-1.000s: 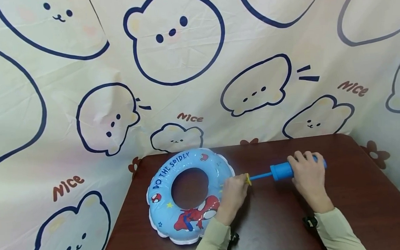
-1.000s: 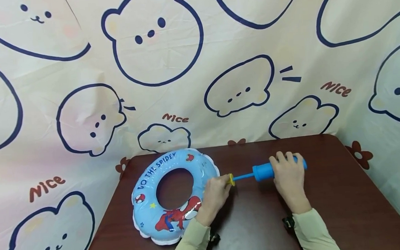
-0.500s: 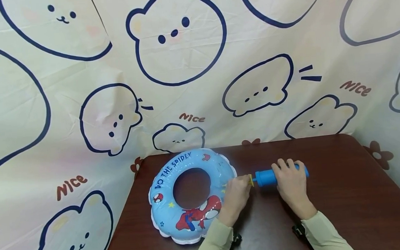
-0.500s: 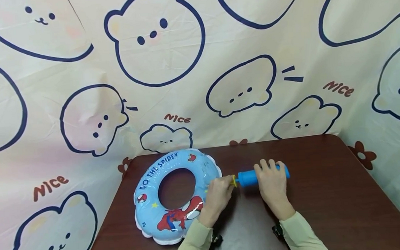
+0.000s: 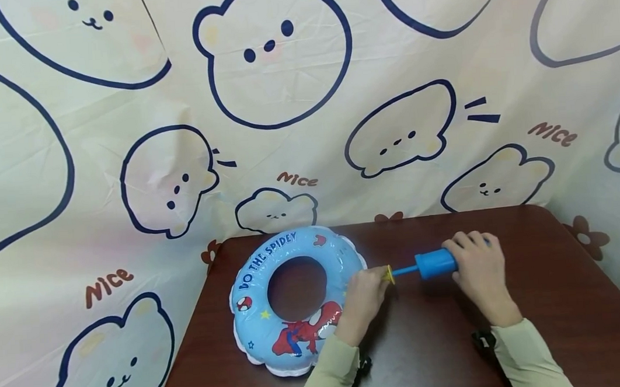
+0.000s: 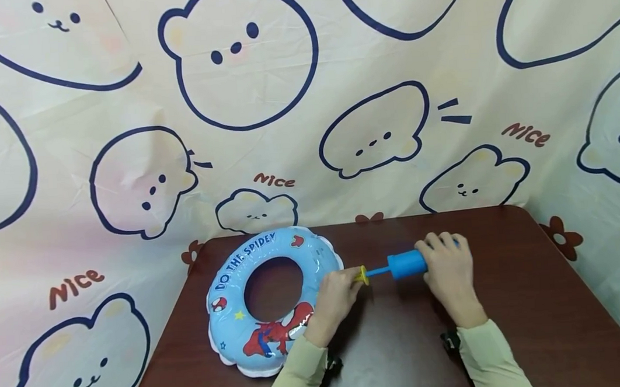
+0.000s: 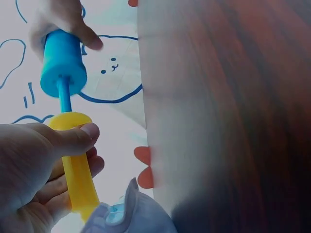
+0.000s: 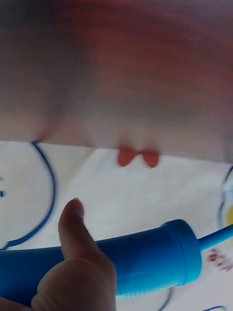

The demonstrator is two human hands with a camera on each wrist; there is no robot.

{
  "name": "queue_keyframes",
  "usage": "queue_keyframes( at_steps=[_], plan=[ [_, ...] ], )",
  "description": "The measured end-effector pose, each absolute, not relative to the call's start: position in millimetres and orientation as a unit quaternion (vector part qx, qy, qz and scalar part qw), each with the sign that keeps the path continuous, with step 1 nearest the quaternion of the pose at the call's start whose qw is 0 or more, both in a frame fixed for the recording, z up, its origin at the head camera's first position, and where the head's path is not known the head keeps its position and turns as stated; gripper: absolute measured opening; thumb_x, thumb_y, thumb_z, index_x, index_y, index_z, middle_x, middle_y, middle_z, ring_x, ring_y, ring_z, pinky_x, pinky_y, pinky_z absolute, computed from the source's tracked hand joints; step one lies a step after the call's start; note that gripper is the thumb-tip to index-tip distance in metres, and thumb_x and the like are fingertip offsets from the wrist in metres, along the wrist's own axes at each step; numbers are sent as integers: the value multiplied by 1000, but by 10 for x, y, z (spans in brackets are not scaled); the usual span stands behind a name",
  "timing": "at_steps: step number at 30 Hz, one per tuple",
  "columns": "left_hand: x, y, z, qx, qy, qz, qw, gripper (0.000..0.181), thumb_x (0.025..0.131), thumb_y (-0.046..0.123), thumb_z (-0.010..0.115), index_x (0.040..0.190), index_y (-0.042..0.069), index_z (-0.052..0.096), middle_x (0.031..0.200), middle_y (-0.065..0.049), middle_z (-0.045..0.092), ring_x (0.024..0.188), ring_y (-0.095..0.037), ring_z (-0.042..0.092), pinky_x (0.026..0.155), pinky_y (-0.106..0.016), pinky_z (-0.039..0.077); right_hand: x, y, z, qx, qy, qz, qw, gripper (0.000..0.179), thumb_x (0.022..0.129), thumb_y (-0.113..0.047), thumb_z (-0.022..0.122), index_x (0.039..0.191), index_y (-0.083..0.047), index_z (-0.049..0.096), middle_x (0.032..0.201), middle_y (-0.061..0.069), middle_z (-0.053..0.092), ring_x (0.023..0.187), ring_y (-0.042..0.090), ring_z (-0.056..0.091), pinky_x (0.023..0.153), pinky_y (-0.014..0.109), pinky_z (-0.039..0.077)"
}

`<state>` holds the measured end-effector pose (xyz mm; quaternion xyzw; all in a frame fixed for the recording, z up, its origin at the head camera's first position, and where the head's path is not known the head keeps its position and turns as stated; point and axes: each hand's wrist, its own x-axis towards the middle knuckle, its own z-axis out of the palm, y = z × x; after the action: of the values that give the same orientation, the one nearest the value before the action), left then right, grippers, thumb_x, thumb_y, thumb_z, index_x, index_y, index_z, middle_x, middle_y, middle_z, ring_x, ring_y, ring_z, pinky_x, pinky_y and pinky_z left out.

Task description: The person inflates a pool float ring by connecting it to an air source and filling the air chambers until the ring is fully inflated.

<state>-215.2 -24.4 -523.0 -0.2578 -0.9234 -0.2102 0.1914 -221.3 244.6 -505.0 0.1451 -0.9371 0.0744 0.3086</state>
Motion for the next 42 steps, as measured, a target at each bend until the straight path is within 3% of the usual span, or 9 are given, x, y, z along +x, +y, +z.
queue_keyframes(
  at_steps=[12,21,32,42],
  plan=[
    [-2154,-272,-5205,-264,-918,-219,201,11,94,19,84,103,13,79,89,3,81,77,-8,75,72,-13,57,-2179,2911,-4886,87,-945,80,306,62,56,5,95,114,-5,73,111,22,70,111,47,54,105,69,36],
    [-2138,-285,-5251,-275,-909,-199,240,13,93,15,85,99,12,75,88,0,80,78,-12,77,73,-17,60,-2199,2576,-4959,116,-939,43,321,60,54,0,98,108,-6,71,107,20,69,106,45,57,100,70,40],
    [-2113,-246,-5256,-279,-902,-199,263,9,92,11,85,93,10,76,79,0,77,72,-11,75,70,-13,58,-2157,2094,-5154,123,-922,53,362,48,58,6,90,102,-4,74,102,19,69,96,43,60,94,66,45],
    [-2102,-232,-5203,-269,-907,-230,229,7,95,11,82,98,10,77,83,0,78,73,-11,74,71,-15,58,-2138,1919,-5205,146,-924,66,346,56,58,-3,97,109,-8,76,105,15,70,101,40,61,96,64,45]
  ],
)
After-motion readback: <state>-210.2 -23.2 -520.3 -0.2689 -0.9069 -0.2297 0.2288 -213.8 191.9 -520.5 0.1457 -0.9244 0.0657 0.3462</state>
